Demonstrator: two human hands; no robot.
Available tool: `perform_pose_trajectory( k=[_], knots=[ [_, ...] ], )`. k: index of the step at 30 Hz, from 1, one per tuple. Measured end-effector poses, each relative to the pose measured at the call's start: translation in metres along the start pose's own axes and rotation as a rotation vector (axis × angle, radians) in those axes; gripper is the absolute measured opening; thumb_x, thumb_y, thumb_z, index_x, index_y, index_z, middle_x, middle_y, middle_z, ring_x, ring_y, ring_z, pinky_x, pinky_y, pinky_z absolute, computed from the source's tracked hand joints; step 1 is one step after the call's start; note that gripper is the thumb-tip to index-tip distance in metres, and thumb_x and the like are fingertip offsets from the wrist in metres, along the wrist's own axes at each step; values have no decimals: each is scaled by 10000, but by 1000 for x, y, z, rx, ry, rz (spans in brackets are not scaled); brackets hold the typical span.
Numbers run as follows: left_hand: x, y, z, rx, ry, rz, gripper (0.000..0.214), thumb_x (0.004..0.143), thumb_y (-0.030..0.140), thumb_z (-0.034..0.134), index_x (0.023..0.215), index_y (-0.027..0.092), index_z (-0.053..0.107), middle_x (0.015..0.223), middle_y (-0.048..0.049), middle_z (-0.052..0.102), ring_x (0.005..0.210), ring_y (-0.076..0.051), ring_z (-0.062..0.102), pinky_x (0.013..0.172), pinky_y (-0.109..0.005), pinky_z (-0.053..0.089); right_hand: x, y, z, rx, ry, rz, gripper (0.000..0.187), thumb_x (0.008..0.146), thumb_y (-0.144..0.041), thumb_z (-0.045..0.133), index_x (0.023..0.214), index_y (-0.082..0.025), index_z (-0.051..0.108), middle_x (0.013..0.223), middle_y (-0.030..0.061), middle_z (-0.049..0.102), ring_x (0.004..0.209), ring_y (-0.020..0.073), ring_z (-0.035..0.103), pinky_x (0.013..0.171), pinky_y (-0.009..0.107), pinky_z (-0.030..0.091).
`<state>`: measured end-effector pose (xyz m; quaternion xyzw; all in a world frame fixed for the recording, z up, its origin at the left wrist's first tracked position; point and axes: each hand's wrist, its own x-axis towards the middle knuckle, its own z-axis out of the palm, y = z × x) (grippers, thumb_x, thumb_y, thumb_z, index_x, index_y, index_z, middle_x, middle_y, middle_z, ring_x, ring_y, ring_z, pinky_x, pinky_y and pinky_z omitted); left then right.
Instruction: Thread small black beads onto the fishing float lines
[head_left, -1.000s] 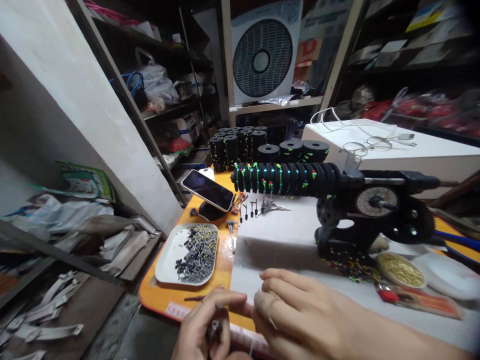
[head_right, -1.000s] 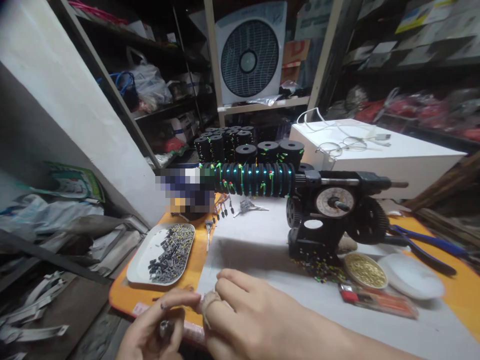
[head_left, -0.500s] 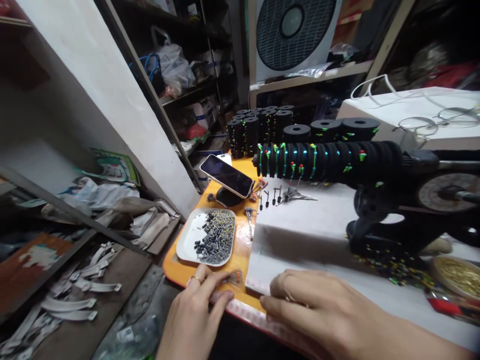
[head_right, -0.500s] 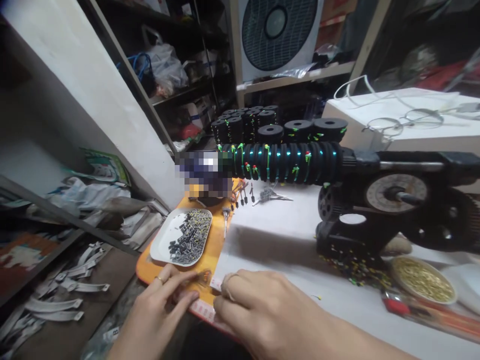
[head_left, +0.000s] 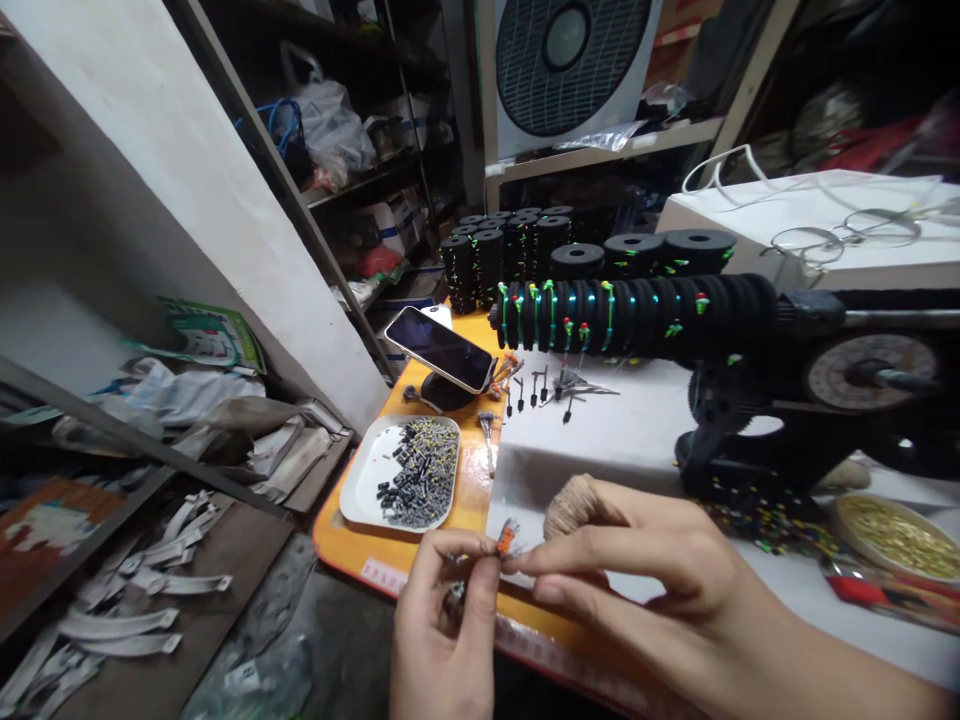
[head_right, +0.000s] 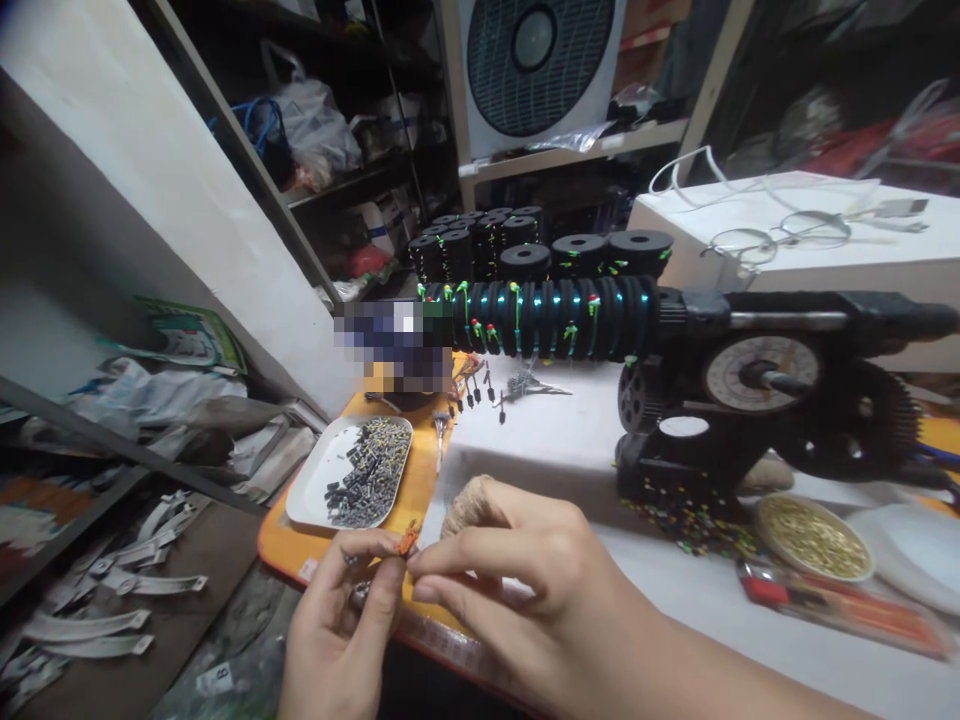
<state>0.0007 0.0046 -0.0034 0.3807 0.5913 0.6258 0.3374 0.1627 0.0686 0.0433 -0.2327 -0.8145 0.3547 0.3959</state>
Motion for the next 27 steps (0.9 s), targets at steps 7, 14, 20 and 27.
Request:
perform_pose_trajectory(
  k=[7,14,20,27],
  knots=[
    [-3,-4,15,-123,82,107,178,819,426,782,801,264,710,764,51,693,714,-90,659,722,-112,499,-3,2,0,-58,37,-98,181,911,-50,607,938,-114,775,723,49,592,625,130,545,527,225,449],
    [-8,-10,20,-22,57,400,68,880,218,735,838,271,728,821,17,728,777,-129,664,733,-183,501,1,5,2,-43,105,-77,150,913,-61,630,941,-130,760,729,43,658,626,115,602,543,205,489],
    [-8,0,21,-344,48,-152,427,695,363,898,1036,276,657,816,19,717,634,-101,657,599,-169,514,1,3,3,-25,113,-74,170,900,-47,586,858,-110,738,711,47,636,600,109,565,502,198,471],
    [6,9,7,-486,-167,-416,432,627,461,922,770,127,688,515,76,516,387,40,239,429,-111,213,0,8,0,-14,53,-51,157,926,-83,606,894,-138,750,738,41,645,643,127,597,561,220,498]
  ],
)
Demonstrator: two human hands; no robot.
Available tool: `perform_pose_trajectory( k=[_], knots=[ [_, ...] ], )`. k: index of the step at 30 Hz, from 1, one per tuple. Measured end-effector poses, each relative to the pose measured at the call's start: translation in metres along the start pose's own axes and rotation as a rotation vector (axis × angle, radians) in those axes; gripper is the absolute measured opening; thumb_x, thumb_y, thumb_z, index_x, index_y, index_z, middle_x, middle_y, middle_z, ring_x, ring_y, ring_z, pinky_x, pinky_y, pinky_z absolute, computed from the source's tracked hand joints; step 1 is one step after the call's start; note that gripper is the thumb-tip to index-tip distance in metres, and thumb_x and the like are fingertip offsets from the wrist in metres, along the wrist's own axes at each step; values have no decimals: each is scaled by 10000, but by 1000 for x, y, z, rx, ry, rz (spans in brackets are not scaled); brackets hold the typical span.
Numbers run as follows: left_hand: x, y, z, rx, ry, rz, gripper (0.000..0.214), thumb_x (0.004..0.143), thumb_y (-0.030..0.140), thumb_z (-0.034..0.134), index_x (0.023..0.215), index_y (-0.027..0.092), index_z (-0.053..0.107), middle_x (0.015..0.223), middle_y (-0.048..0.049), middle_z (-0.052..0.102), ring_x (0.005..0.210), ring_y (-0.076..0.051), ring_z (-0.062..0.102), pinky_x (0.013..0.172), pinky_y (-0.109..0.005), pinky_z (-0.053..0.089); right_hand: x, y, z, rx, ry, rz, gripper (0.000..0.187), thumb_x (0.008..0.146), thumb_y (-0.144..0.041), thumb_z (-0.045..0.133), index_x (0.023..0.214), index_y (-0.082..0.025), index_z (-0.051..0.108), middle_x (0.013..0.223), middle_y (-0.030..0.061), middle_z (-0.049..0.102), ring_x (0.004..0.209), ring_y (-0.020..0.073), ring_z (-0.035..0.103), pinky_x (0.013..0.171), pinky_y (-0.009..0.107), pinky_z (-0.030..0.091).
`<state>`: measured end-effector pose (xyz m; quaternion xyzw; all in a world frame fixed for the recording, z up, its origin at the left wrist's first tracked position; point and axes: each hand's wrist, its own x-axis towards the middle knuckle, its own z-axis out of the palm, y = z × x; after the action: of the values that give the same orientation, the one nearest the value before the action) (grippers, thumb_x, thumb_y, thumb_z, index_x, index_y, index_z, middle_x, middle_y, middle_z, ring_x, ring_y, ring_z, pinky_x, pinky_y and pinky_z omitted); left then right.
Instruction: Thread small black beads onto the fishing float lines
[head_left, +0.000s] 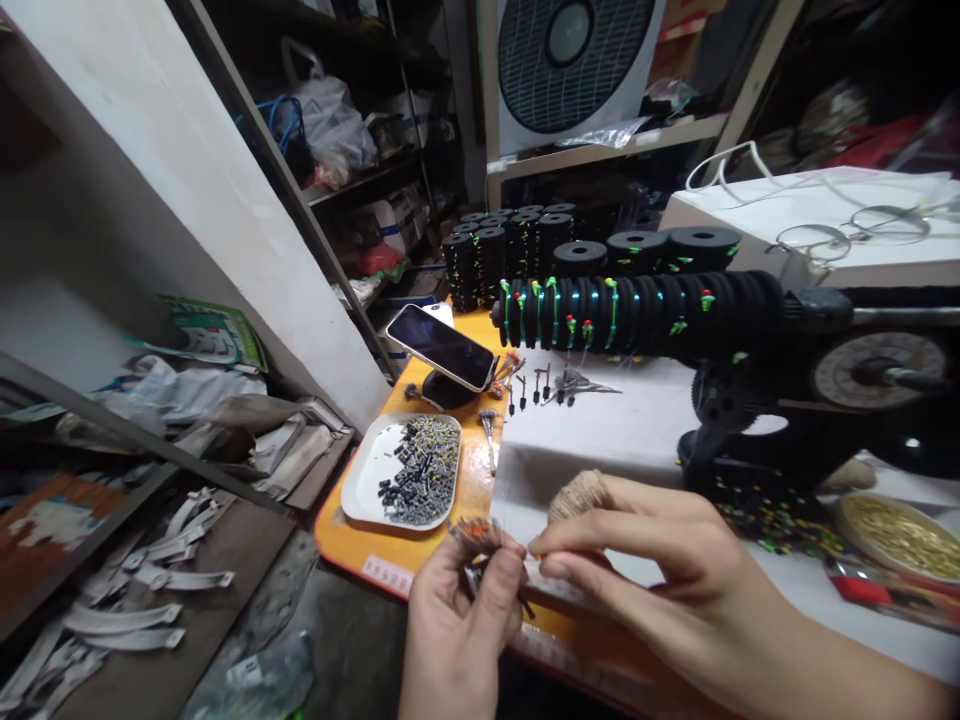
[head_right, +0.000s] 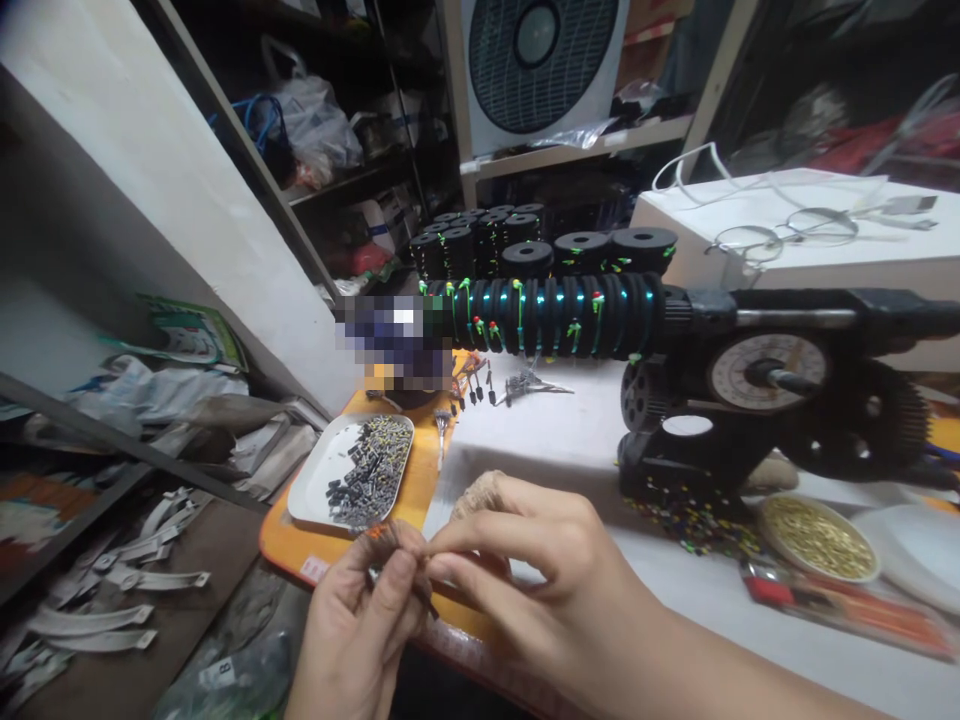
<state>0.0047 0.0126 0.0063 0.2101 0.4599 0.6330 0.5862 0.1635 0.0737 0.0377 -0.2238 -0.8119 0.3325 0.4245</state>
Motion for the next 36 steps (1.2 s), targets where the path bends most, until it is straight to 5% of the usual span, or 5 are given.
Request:
perform_pose_trajectory(
  k=[4,14,20,28,36],
  knots=[
    [0,3,-4,10,69,40,446,609,453,933,774,119,688,564,16,643,367,49,276,416,-111,197,3,6,-9,-75,-54,-28,152,946,-101,612,946,-142,758,783,52,658,669,123,620,577,207,497],
    [-4,5,-7,14,113,49,448,566,449,952,732,119,699,531,17,635,371,42,296,411,-98,232,-1,15,-10,-232,-96,-139,199,1005,-140,533,996,-168,730,835,65,663,726,132,660,632,199,542],
    [-6,2,-6,105,212,247,380,561,454,949,658,160,729,555,1,658,519,-64,591,505,-102,446,4,8,-12,-211,-101,-118,218,1012,-153,526,966,-162,739,809,65,664,695,129,665,610,190,549],
    [-7,0,-5,124,189,260,345,582,454,938,647,175,745,537,4,662,507,-63,589,512,-87,459,3,6,-10,-197,-88,-111,231,1026,-210,534,954,-157,747,800,64,655,684,126,644,598,187,528],
    [-7,0,-4,118,139,219,370,584,468,935,650,158,745,537,2,656,499,-49,578,491,-84,423,5,0,-11,-86,-139,-71,163,949,-76,610,967,-124,765,816,65,650,697,122,641,606,176,521]
  ],
)
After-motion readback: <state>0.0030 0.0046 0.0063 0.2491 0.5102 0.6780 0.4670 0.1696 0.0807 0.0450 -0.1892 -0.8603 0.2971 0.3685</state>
